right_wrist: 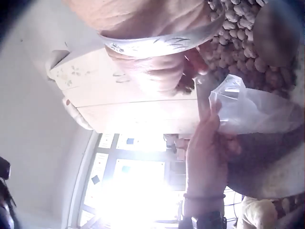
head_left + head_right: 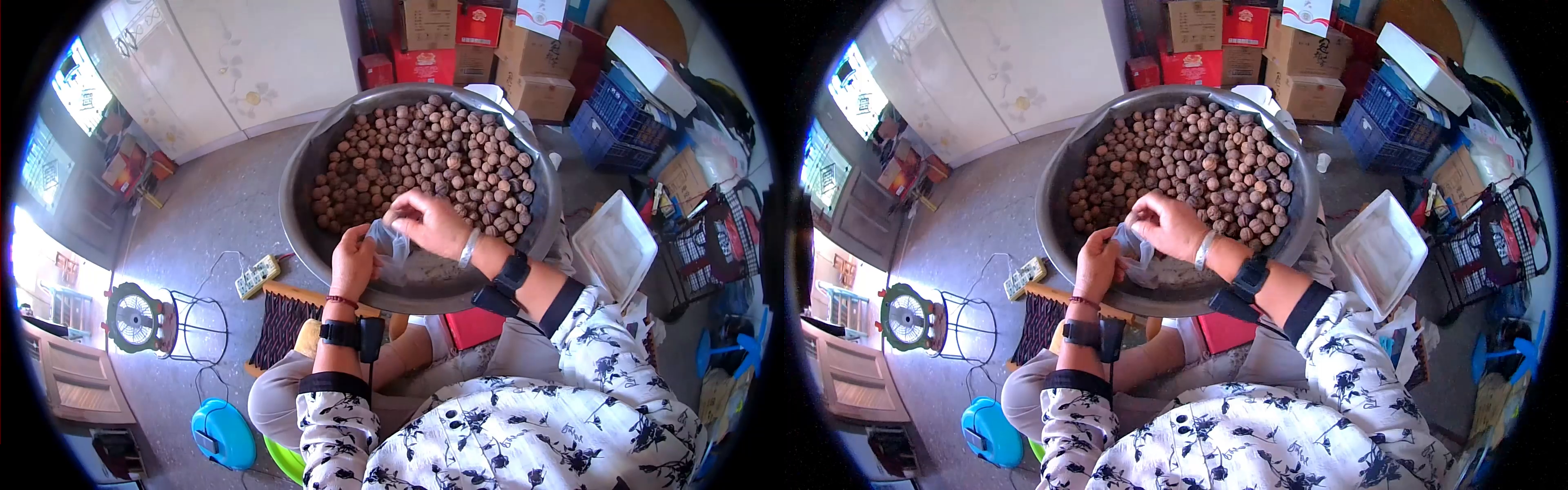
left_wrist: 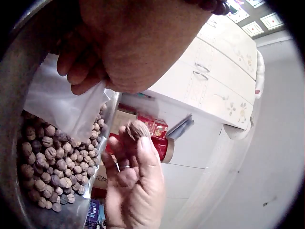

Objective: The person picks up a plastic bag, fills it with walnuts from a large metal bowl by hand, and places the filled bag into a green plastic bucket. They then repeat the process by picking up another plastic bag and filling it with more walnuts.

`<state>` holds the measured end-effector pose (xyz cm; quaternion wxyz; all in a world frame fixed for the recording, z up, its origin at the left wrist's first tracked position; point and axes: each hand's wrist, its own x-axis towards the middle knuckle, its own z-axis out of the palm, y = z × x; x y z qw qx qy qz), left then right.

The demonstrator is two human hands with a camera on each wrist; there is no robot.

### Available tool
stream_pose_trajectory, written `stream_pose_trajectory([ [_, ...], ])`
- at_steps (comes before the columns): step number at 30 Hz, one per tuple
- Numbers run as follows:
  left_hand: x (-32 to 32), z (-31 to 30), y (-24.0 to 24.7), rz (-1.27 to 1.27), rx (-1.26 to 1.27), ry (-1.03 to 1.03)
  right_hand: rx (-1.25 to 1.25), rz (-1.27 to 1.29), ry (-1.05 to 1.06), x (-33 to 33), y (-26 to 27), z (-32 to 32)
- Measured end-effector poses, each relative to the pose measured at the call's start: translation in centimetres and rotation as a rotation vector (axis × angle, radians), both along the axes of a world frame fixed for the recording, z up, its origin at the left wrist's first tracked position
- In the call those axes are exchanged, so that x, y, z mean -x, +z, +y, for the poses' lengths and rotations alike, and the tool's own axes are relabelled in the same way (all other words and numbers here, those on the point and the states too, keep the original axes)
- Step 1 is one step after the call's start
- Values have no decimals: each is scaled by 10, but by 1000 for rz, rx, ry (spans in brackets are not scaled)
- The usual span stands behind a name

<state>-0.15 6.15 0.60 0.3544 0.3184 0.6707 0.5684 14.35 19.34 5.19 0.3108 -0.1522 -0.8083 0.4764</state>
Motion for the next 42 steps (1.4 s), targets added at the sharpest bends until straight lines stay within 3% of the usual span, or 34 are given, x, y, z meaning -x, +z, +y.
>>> stream_pose_trajectory([
  [4, 1, -1, 0, 16, -15, -5, -162, -559, -225, 8, -34, 11],
  [6, 1, -1, -1, 3, -19, -7, -16, -738, -143, 10, -32, 11],
  [8, 0, 0, -1, -48, -35, -6, 20, -690, -117, 11, -48, 14],
  [11, -4, 0, 6, 48, 23, -5, -211, -581, -280, 6, -50, 11],
  [15, -9, 0, 10, 104, 82, -37, -322, -555, -228, -7, -40, 12],
  [18, -9, -1, 6, 118, 77, -46, -166, -518, -76, -21, -34, 32],
  [19, -9, -1, 6, 116, 75, -46, -132, -532, -129, -27, -31, 43],
  [21, -9, -1, 4, 85, 94, -45, -165, -620, -279, -43, -26, 71],
  [25, -7, -2, 6, 60, 101, -46, -562, -815, -557, -76, -55, 131],
  [26, -8, -2, 8, 64, 100, -55, -468, -886, -558, -81, -64, 148],
  [28, -8, -3, 8, 69, 108, -51, -471, -1131, -536, -84, -46, 143],
  [30, -5, -3, 2, 59, 45, -46, -519, -1219, -564, -85, -55, 149],
  [42, -2, -3, -5, 285, 105, 28, -582, -1245, -502, -89, -53, 145],
])
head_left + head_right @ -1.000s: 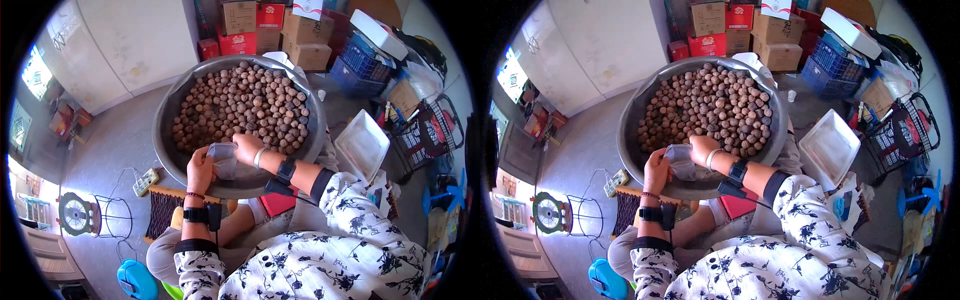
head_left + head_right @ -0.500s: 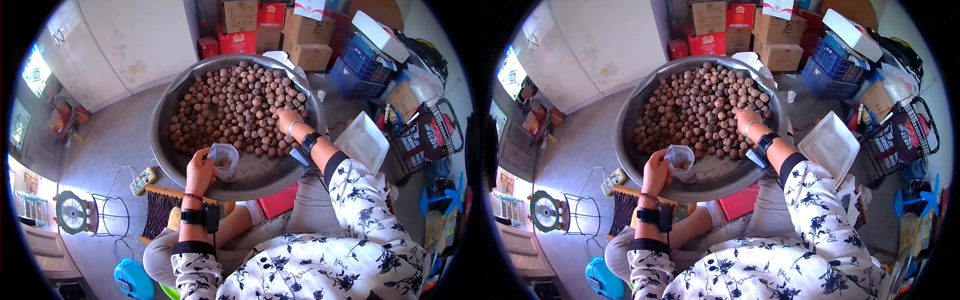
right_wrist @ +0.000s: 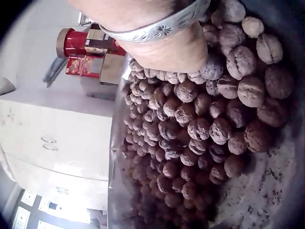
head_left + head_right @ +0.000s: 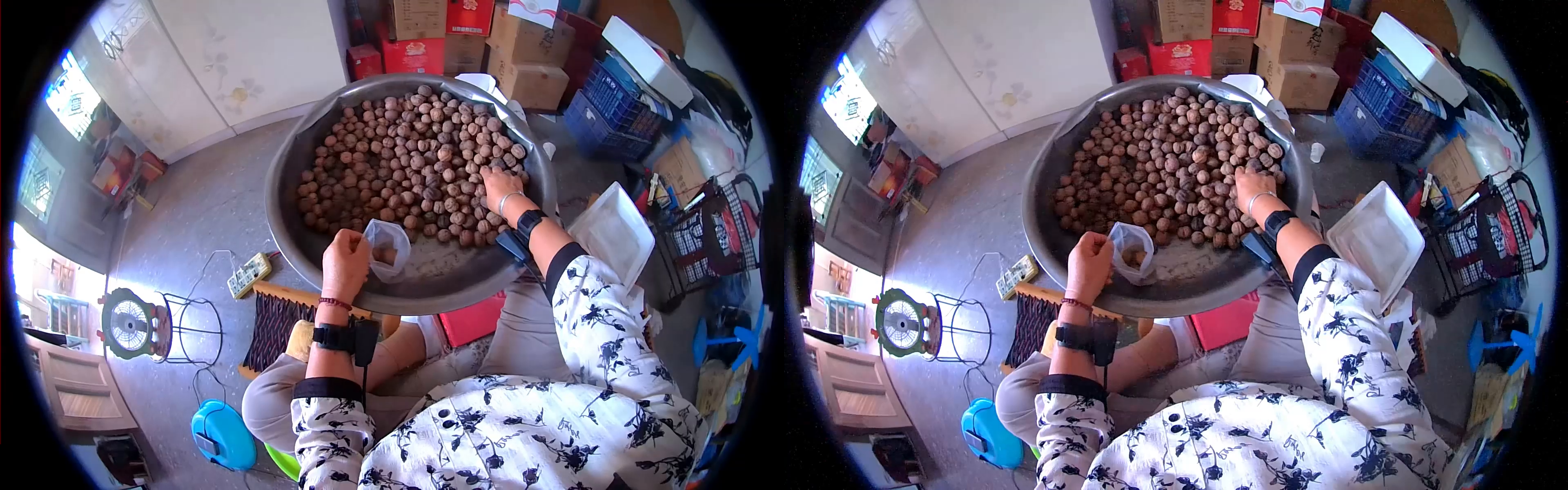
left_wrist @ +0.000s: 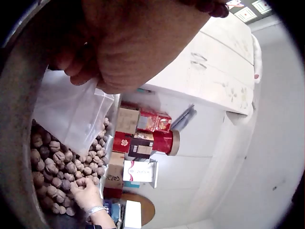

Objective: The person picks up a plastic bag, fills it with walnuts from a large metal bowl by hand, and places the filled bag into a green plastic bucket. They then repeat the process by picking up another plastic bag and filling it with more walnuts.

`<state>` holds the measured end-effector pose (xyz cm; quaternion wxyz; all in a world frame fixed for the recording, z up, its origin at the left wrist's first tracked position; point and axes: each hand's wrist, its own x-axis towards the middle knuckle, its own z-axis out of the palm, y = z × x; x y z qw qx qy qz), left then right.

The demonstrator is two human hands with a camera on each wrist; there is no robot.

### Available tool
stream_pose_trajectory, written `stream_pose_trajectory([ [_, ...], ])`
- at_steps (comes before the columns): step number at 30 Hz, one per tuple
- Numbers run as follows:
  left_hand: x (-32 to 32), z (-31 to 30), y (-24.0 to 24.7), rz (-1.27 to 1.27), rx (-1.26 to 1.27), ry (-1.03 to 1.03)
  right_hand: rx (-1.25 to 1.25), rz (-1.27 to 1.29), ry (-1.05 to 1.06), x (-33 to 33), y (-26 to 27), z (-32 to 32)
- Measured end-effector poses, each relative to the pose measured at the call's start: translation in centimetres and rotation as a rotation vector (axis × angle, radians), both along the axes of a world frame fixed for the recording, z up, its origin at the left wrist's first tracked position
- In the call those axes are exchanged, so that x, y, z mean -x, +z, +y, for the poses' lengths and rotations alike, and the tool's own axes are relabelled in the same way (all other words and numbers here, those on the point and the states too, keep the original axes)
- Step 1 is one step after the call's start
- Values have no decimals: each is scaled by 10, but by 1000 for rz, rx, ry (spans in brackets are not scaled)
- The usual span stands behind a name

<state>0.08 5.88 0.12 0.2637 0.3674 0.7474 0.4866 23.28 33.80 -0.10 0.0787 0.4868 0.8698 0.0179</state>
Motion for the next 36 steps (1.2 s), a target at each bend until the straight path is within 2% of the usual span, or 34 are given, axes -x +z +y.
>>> stream_pose_trajectory([
  [4, -3, -1, 9, -75, -19, -2, -92, 42, -7, 0, 10, -8],
  [7, -3, -3, 12, -138, -11, -26, -59, 377, 10, 9, 33, -29],
  [8, -3, -2, 13, -167, 1, -42, -59, 376, 11, 14, 37, -39],
  [10, -3, -2, 15, -165, 5, -44, 113, 737, 148, 25, 43, -57],
  [13, -3, -2, 15, -170, 6, -47, 268, 1073, 317, 46, 55, -92],
  [16, -2, -2, 13, -183, -11, -41, 367, 1231, 355, 64, 75, -137],
  [18, -3, 1, 12, -193, -28, -51, 425, 1210, 541, 73, 57, -142],
  [19, -3, 2, 13, -200, -15, -45, 344, 1074, 595, 71, 49, -142],
  [20, -3, 2, 13, -207, -1, -38, 372, 950, 534, 66, 53, -143],
  [22, -2, 2, 11, -203, -26, -56, 308, 925, 547, 62, 41, -126],
  [24, -3, 1, 14, -160, 31, -37, 374, 769, 317, 53, 42, -105],
  [26, -3, 1, 14, -164, 36, -35, 259, 705, 237, 37, 36, -79],
  [28, -3, 1, 14, -160, 42, -41, 149, 632, 227, 19, 17, -45],
  [30, -2, 1, 11, -172, 33, -43, 97, 435, 193, 1, 12, -25],
  [31, -2, 1, 10, -178, 23, -44, 101, 324, 241, -6, 1, -10],
  [32, -2, 1, 9, -180, 23, -44, 101, 322, 241, -13, -1, -10],
  [34, -2, 1, 9, -176, 11, -46, -26, 133, 264, -22, -6, -14],
  [36, -2, 0, 10, -173, 7, -48, 72, 37, 211, -20, -1, -14],
])
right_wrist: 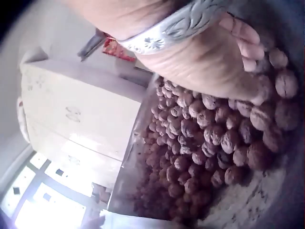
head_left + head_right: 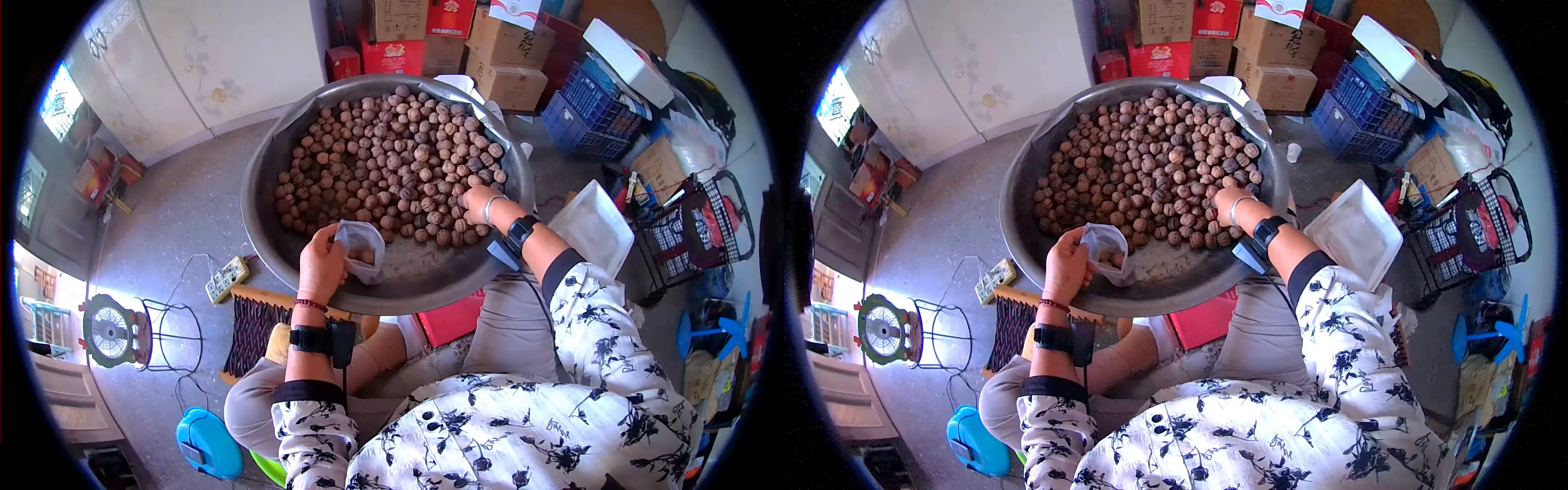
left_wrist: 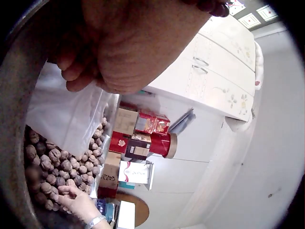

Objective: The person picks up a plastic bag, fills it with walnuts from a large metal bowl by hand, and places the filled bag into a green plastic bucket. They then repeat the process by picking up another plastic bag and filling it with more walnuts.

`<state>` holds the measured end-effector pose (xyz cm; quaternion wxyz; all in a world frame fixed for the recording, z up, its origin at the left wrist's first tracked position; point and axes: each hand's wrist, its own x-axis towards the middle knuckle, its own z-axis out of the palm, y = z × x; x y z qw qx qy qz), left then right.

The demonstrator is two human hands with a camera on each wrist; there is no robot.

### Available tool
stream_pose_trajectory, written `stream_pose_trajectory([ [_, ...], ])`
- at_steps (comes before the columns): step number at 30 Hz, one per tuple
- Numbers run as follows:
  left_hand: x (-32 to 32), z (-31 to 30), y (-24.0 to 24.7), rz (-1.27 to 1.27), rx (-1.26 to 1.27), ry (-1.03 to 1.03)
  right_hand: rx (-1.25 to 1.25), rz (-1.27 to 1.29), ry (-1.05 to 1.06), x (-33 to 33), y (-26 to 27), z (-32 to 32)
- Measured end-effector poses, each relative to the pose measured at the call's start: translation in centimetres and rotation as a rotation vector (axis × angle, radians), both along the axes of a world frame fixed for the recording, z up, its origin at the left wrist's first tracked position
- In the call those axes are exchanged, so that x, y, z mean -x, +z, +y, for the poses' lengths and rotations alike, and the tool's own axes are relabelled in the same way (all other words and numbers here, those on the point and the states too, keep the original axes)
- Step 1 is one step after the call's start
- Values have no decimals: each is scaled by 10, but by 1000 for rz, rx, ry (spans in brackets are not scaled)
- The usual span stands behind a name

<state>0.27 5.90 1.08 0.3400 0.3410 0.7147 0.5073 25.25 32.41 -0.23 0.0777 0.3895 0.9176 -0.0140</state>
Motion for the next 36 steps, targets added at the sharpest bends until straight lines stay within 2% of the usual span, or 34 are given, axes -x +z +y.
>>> stream_pose_trajectory([
  [2, 0, 0, 1, 6, -3, -4, 172, -212, -100, 2, 1, 3],
  [6, 0, 0, 2, -8, 9, -5, 135, -301, -123, 9, -5, 1],
  [8, 0, 0, 2, -13, 8, -4, 64, -356, -70, 11, -6, -1],
  [12, 2, 0, -2, -16, -7, -3, 60, -339, -67, 9, -4, -2],
  [14, 2, 1, 0, -20, -9, 2, 123, -208, -117, 4, 15, -14],
  [16, 0, 0, 2, -23, 0, 4, 125, -156, -140, -3, 13, -10],
  [20, 2, -1, -1, 3, 6, 14, 87, 307, -63, -3, 11, -17],
  [23, 0, -2, 2, -3, -8, 9, 219, 387, -5, 9, 21, -30],
  [25, -1, -1, 5, -16, 3, 11, 458, 737, 41, 23, 34, -50],
  [26, -1, -1, 6, -30, 13, 6, 460, 738, 43, 30, 41, -58],
  [28, -1, -1, 5, -24, 13, 8, 618, 901, 128, 44, 56, -74],
  [32, 0, -1, 2, -17, -27, 5, 617, 1171, 202, 69, 84, -113],
  [34, 1, 1, -2, -33, -33, 2, 536, 1327, 235, 82, 84, -129],
  [35, 1, 2, -1, -46, -37, 6, 534, 1191, 290, 82, 89, -135],
  [36, 0, 2, -1, -47, -41, -4, 401, 1069, 396, 84, 78, -130],
])
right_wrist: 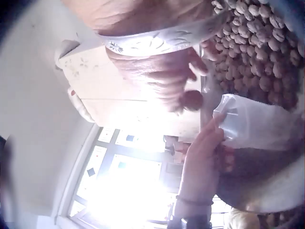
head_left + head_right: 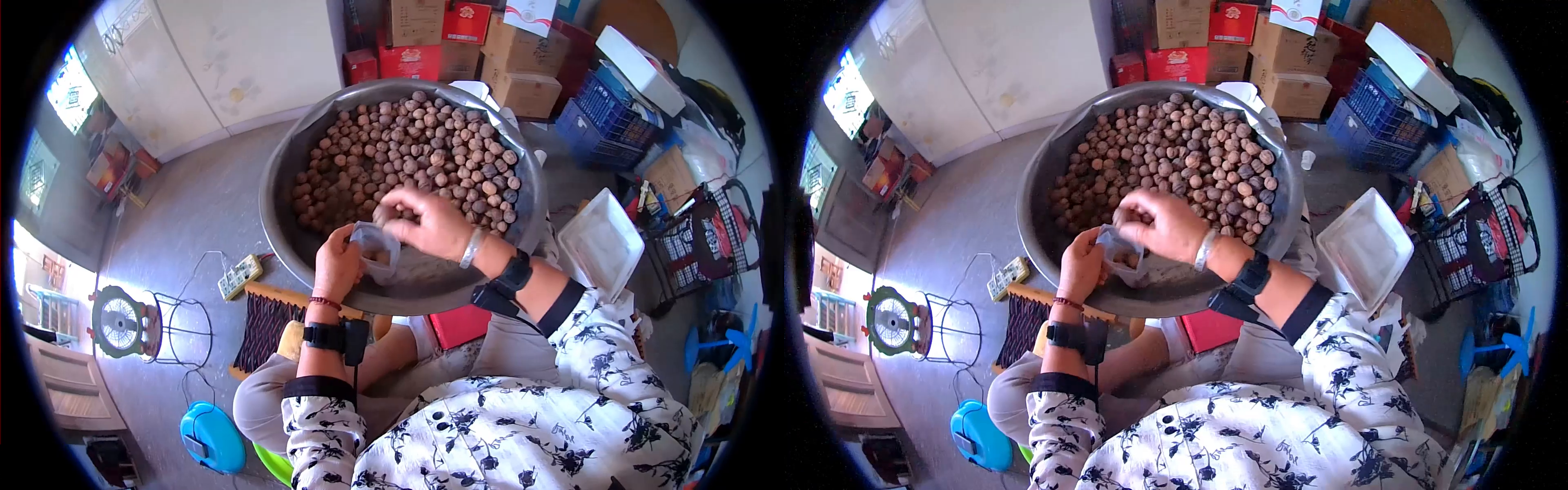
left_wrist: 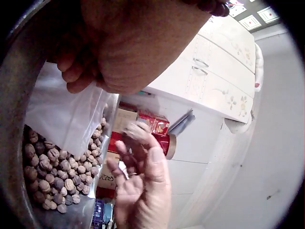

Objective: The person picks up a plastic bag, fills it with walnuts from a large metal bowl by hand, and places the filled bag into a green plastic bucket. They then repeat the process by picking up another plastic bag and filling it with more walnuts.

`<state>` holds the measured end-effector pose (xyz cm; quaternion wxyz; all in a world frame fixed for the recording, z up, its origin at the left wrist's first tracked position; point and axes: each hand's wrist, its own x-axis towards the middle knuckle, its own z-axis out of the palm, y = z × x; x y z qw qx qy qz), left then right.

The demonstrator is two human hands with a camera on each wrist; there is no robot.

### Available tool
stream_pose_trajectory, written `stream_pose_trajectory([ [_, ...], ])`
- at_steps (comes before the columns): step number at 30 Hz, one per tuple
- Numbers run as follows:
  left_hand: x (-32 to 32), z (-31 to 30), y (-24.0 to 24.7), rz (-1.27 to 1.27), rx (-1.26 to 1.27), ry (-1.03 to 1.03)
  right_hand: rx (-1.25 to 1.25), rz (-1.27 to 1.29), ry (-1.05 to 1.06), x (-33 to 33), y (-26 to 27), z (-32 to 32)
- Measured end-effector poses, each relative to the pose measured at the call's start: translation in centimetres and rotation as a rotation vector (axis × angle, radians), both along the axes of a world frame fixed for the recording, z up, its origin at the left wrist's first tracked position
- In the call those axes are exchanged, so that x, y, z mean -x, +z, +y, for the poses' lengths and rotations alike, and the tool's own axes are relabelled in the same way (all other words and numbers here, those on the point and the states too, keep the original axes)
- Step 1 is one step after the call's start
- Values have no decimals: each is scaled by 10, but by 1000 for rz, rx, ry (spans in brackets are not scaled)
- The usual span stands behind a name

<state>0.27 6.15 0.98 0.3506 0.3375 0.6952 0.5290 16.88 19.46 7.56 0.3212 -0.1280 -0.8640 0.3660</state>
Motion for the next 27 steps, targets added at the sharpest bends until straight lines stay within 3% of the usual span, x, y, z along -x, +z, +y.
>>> stream_pose_trajectory([
  [3, 0, -1, 1, 22, 3, 18, -87, -158, -16, -3, -20, 15],
  [6, 0, -2, -1, 49, 11, 23, -1, -358, -271, -14, -22, 48],
  [8, 0, -2, -2, 43, 14, 22, -42, -304, -349, -24, -42, 88],
  [10, 0, -3, 0, 37, 18, 21, -47, -418, -514, -35, -36, 107],
  [13, -1, -4, 3, 10, 33, 14, -133, -474, -540, -49, -68, 151],
  [16, 1, -3, 0, 13, 27, 15, -265, -593, -561, -52, -81, 155],
  [18, 0, -4, 1, 17, 39, 10, -176, -803, -560, -47, -82, 150],
  [21, 0, -5, 4, 42, 56, 13, -358, -934, -554, -40, -88, 143],
  [25, 0, -6, 6, 21, 74, 25, -388, -958, -602, -38, -99, 146],
  [27, -1, -5, 4, -19, 51, 13, -466, -812, -578, -41, -101, 149],
])
